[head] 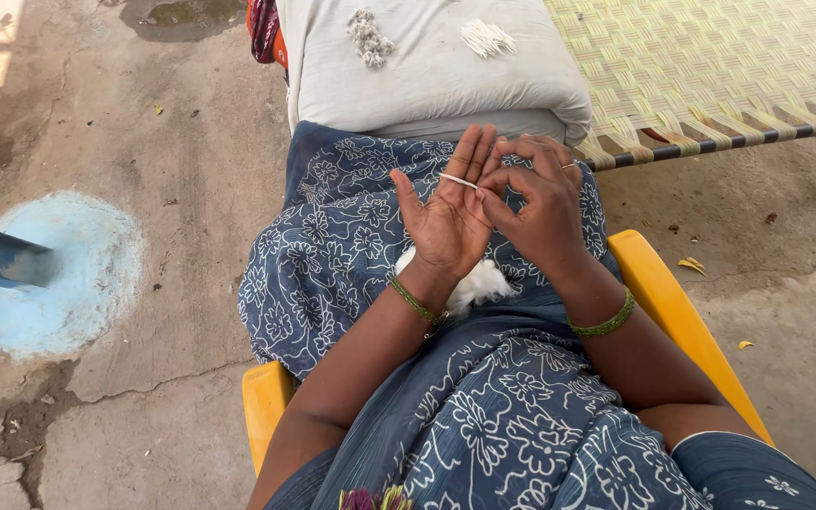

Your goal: The person prepares cotton wicks by hand by pulling small tufts of cotton, rolling them between their palms, and twisting the ends.

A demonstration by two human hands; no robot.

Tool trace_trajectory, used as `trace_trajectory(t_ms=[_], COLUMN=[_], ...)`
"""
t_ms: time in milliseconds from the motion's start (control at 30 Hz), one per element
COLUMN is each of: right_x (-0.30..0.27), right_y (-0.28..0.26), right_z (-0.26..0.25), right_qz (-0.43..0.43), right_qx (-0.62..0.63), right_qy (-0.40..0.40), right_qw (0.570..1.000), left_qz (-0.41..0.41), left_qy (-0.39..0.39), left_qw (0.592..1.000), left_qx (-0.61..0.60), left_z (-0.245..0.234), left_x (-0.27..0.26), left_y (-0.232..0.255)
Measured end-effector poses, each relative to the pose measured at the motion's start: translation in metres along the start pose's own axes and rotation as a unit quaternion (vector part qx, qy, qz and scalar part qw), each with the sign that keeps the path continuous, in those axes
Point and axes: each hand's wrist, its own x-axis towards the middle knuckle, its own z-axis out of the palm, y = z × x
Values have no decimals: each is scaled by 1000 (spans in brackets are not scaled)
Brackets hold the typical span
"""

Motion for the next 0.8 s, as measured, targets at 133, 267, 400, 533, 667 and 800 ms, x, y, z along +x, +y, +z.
trace_trajectory(t_ms=[133,267,400,533,667,800], right_x=[1,-6,-12,-18,-21,-20], right_y=[-6,-25,-35,-35,-28,-15], right_z=[-10,-23,-32,-13,9,13], right_qz=[-13,-42,-59,-190,-203,-198], right_qx=[37,18,147,137,110,31], right_qy=[-28,-103,-97,-104,-152,-163], right_qw=[999,994,983,967,961,966], left_qz=[6,24,21,-8,-86,-60], left_qy=[-6,-16,-18,-15,24,67], left_qw=[1000,999,1000,999,996,995], left_qx=[6,18,2,49,29,49], left_z=[3,7,9,7,4,3], left_x=[1,0,0,-5,-8,-13], left_y=[1,7,7,-8,-23,-26])
